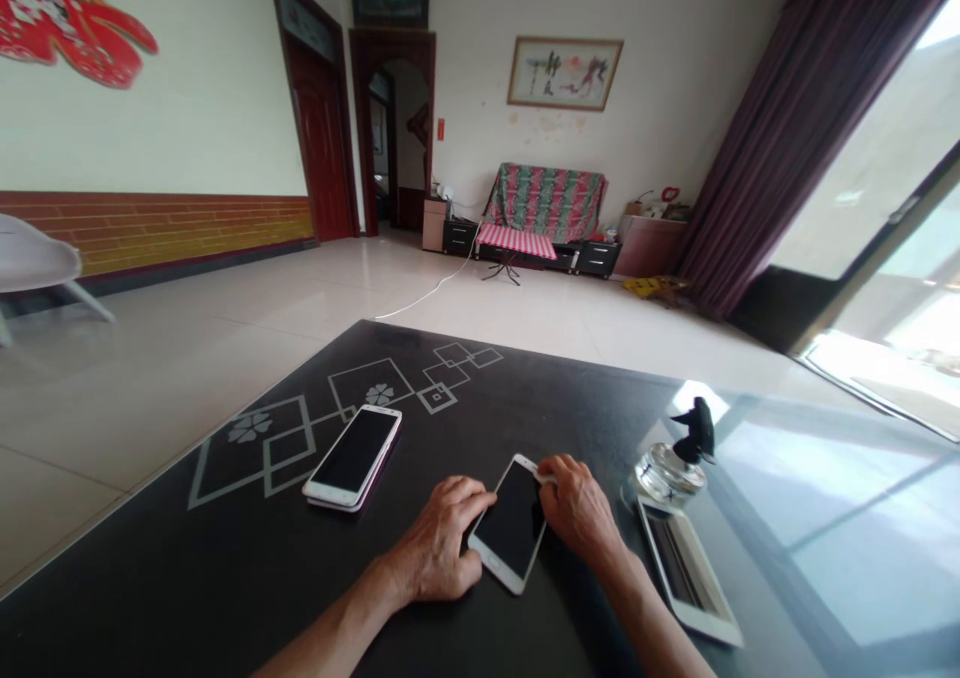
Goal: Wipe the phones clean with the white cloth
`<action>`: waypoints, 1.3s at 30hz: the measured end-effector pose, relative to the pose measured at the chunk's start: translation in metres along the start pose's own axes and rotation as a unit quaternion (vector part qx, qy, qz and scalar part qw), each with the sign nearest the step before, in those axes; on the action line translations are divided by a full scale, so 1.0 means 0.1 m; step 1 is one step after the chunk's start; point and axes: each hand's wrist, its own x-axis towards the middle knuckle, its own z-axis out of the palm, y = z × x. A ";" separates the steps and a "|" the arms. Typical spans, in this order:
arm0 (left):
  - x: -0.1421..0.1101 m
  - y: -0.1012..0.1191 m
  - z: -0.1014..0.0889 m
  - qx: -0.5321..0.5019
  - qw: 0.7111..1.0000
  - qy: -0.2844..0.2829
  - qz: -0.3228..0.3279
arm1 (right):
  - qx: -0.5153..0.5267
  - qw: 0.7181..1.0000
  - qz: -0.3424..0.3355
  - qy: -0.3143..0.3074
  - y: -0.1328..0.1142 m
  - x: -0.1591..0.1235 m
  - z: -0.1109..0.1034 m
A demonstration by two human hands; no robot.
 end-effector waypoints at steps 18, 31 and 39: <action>-0.22 0.38 0.15 0.081 0.992 -0.018 -0.099 | 0.034 0.997 0.075 0.007 -0.12 -0.59 -0.15; -0.16 0.48 0.19 0.109 0.985 0.037 -0.125 | 0.173 0.980 0.091 0.032 -0.08 -0.67 -0.18; -0.11 0.30 -0.05 0.058 0.993 -0.076 -0.073 | 0.370 0.924 0.088 0.033 0.04 -0.52 -0.16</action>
